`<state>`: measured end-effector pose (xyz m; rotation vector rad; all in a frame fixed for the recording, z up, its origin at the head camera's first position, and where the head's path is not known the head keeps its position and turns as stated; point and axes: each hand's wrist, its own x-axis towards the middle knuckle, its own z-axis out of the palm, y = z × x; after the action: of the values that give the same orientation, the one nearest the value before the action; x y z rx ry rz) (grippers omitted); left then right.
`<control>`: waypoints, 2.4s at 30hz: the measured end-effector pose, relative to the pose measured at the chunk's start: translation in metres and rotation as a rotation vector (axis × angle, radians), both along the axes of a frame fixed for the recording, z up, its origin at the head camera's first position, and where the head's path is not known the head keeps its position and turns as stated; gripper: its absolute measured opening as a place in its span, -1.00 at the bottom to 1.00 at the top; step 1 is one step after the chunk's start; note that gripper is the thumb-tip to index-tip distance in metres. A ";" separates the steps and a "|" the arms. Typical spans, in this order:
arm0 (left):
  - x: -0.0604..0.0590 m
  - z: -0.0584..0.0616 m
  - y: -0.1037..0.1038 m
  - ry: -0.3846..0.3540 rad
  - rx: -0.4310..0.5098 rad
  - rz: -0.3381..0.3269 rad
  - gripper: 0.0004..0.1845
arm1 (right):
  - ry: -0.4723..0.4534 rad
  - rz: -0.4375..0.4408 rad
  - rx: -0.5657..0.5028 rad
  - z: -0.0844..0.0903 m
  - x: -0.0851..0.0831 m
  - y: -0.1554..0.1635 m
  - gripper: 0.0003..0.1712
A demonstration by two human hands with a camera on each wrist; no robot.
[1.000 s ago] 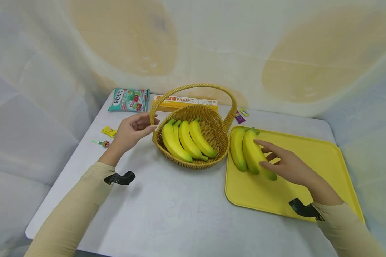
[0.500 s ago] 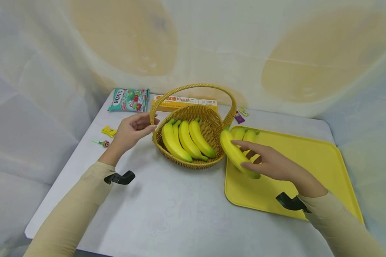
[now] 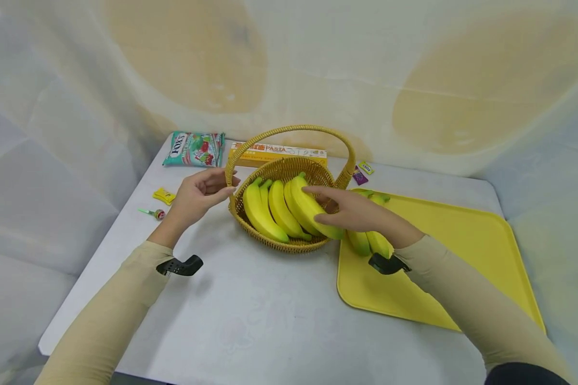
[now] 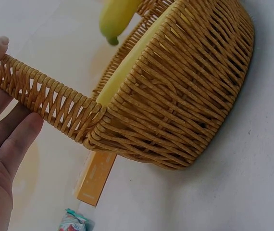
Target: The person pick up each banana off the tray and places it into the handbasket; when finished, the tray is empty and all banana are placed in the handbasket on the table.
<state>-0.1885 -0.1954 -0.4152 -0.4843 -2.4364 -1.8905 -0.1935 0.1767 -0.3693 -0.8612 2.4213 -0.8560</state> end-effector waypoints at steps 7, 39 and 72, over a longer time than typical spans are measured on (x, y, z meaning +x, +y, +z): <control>0.000 0.000 0.001 -0.013 0.013 -0.002 -0.61 | -0.025 0.014 0.065 -0.013 -0.021 -0.038 -0.23; 0.000 0.000 0.005 -0.026 0.006 -0.004 -0.60 | -0.057 0.000 0.141 -0.023 -0.023 -0.071 -0.21; -0.002 0.001 0.005 -0.006 0.005 -0.005 -0.60 | 0.134 -0.566 0.073 -0.072 0.038 0.109 -0.27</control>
<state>-0.1901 -0.1903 -0.4145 -0.4861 -2.4364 -1.9021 -0.1553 0.2858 -0.4410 -0.1997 2.8460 -0.9115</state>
